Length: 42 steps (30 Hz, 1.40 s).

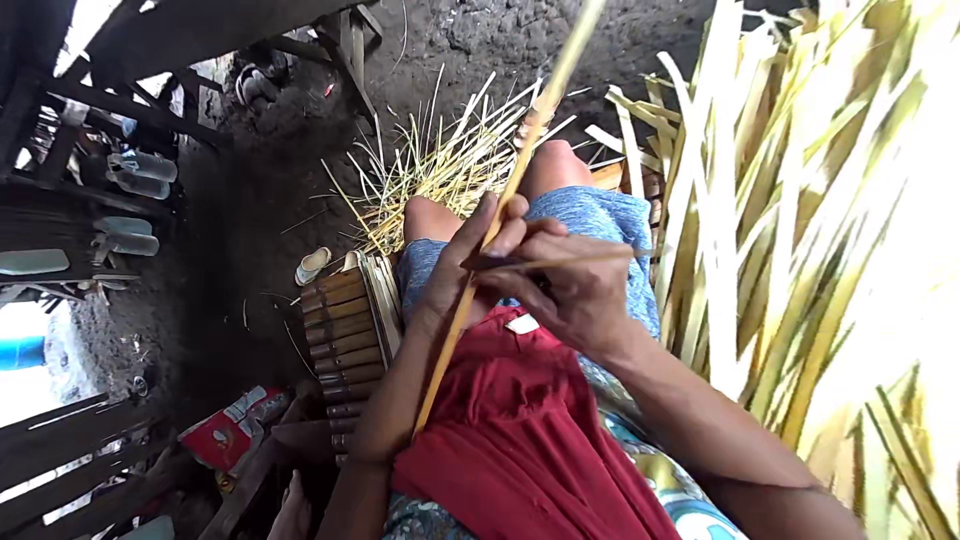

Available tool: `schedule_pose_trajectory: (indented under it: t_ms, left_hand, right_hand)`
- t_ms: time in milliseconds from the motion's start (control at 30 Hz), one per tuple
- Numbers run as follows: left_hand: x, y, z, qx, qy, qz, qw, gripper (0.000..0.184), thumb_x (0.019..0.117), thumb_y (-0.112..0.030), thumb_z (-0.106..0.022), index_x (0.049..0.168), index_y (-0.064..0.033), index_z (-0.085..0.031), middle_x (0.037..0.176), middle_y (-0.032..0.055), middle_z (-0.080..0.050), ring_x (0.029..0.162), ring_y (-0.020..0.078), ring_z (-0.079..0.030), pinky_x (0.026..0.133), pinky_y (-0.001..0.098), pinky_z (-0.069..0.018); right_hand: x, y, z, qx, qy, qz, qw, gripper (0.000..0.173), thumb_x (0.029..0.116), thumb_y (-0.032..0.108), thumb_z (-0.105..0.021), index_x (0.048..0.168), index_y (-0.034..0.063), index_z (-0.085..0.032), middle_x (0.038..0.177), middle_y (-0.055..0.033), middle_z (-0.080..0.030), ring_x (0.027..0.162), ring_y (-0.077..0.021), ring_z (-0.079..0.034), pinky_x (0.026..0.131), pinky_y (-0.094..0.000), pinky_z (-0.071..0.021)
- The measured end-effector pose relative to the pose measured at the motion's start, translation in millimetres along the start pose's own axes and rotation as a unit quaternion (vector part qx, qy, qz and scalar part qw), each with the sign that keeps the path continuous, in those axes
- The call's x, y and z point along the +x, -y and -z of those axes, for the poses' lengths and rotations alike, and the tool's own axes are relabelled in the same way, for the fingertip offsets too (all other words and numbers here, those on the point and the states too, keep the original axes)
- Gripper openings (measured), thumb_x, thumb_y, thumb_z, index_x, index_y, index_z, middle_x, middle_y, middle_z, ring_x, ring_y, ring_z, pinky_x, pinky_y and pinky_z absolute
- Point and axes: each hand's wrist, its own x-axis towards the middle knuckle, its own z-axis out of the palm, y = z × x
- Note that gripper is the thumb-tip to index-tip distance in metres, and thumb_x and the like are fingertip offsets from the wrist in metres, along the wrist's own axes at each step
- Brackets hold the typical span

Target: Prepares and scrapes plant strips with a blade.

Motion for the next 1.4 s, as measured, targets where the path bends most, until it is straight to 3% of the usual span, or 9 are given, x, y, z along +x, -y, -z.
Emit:
schedule_pose_trajectory:
  t_ms: [200,367,467,600,833,1000,1133,1267,1400]
  left_hand:
    - [13.0,-4.2,23.2,-0.073,-0.237,-0.092,0.964,0.048,0.1124,-0.041,-0.02,0.083,-0.0195,-0.051,0.053,-0.0095,-0.046,0.048,0.0029,-0.053,0.056,0.0169,-0.0495]
    - [1.2,-6.1,19.9,0.042,-0.011,-0.024,0.999,0.043,0.1103,-0.041,-0.026,0.097,-0.024,-0.063,0.064,-0.0105,-0.06,0.064,0.0029,-0.062,0.074,0.0225,-0.0543]
    - [-5.4,0.6,2.6,0.075,-0.112,-0.044,0.99,0.035,0.1113,-0.025,-0.028,0.103,-0.0174,-0.061,0.073,-0.0047,-0.068,0.07,0.0038,-0.068,0.069,0.0186,-0.0571]
    - [-6.2,-4.7,16.7,0.035,-0.248,-0.103,0.963,0.027,0.1124,-0.033,-0.03,0.101,-0.0223,-0.053,0.061,-0.0119,-0.044,0.058,0.0012,-0.053,0.068,0.0167,-0.0506]
    - [-34.0,3.3,9.9,0.074,-0.062,-0.037,0.995,0.026,0.1081,-0.034,-0.045,0.113,-0.0193,-0.066,0.068,-0.0098,-0.06,0.068,0.0023,-0.064,0.076,0.0226,-0.0577]
    - [-48.0,-2.4,15.0,0.069,-0.292,-0.061,0.952,0.03,0.1122,-0.039,-0.03,0.102,-0.0245,-0.054,0.059,-0.0122,-0.042,0.058,0.0008,-0.053,0.07,0.0178,-0.0508]
    - [-55.5,-23.4,35.3,0.062,-0.099,-0.056,0.992,0.03,0.1105,-0.03,-0.036,0.112,-0.0166,-0.062,0.058,-0.0104,-0.053,0.056,0.0026,-0.058,0.07,0.0211,-0.055]
    - [-71.4,-76.8,62.2,0.176,0.043,-0.04,0.983,0.035,0.0966,-0.049,-0.063,0.125,-0.0292,-0.07,0.067,-0.0162,-0.067,0.062,-0.0041,-0.063,0.072,0.0182,-0.057]
    - [-64.7,-105.4,60.2,0.182,0.049,-0.136,0.973,0.039,0.0981,-0.038,-0.065,0.134,-0.0264,-0.058,0.068,-0.012,-0.07,0.075,0.0072,-0.072,0.108,0.0405,-0.0511]
  right_hand:
    - [-35.4,34.7,-20.6,0.05,0.147,0.039,0.987,0.051,0.0977,0.053,-0.058,0.071,0.0111,-0.068,0.057,-0.0016,-0.06,0.05,-0.0162,-0.058,0.047,-0.0346,-0.0433]
    - [-18.8,10.9,-17.5,0.062,0.104,-0.009,0.993,0.043,0.0981,0.043,-0.062,0.079,0.0062,-0.071,0.063,-0.0064,-0.065,0.053,-0.0183,-0.062,0.048,-0.0385,-0.0478]
    - [-1.4,-8.3,-5.9,0.049,0.075,-0.075,0.993,0.049,0.0953,0.049,-0.066,0.075,0.0036,-0.065,0.06,-0.0075,-0.059,0.053,-0.0171,-0.056,0.049,-0.0383,-0.0409]
    - [-30.2,25.7,-22.2,0.066,0.184,0.004,0.981,0.054,0.0973,0.055,-0.058,0.069,0.01,-0.068,0.056,-0.0015,-0.059,0.049,-0.0148,-0.057,0.046,-0.0349,-0.0435]
    - [-12.0,4.0,-14.1,0.059,0.137,-0.029,0.988,0.049,0.0935,0.051,-0.064,0.072,0.007,-0.067,0.056,-0.0023,-0.056,0.049,-0.0131,-0.054,0.045,-0.0334,-0.0392]
    - [-38.9,34.0,-30.2,0.107,0.206,0.015,0.973,0.05,0.0993,0.052,-0.057,0.075,0.0101,-0.07,0.059,-0.0017,-0.062,0.052,-0.0138,-0.059,0.047,-0.0333,-0.0453]
    - [-28.4,37.2,-59.7,0.062,0.195,0.108,0.973,0.052,0.1021,0.048,-0.051,0.07,0.0116,-0.069,0.059,-0.0023,-0.062,0.053,-0.0174,-0.061,0.048,-0.0345,-0.0441]
    - [28.7,27.5,-90.8,0.016,0.09,0.162,0.983,0.047,0.0995,0.046,-0.056,0.076,0.0083,-0.072,0.069,-0.011,-0.067,0.059,-0.0264,-0.064,0.047,-0.0394,-0.0445]
    - [71.4,24.7,-101.5,0.018,0.135,0.183,0.974,0.043,0.0983,0.043,-0.059,0.082,0.0055,-0.072,0.074,-0.0156,-0.069,0.062,-0.0336,-0.067,0.051,-0.0476,-0.047]
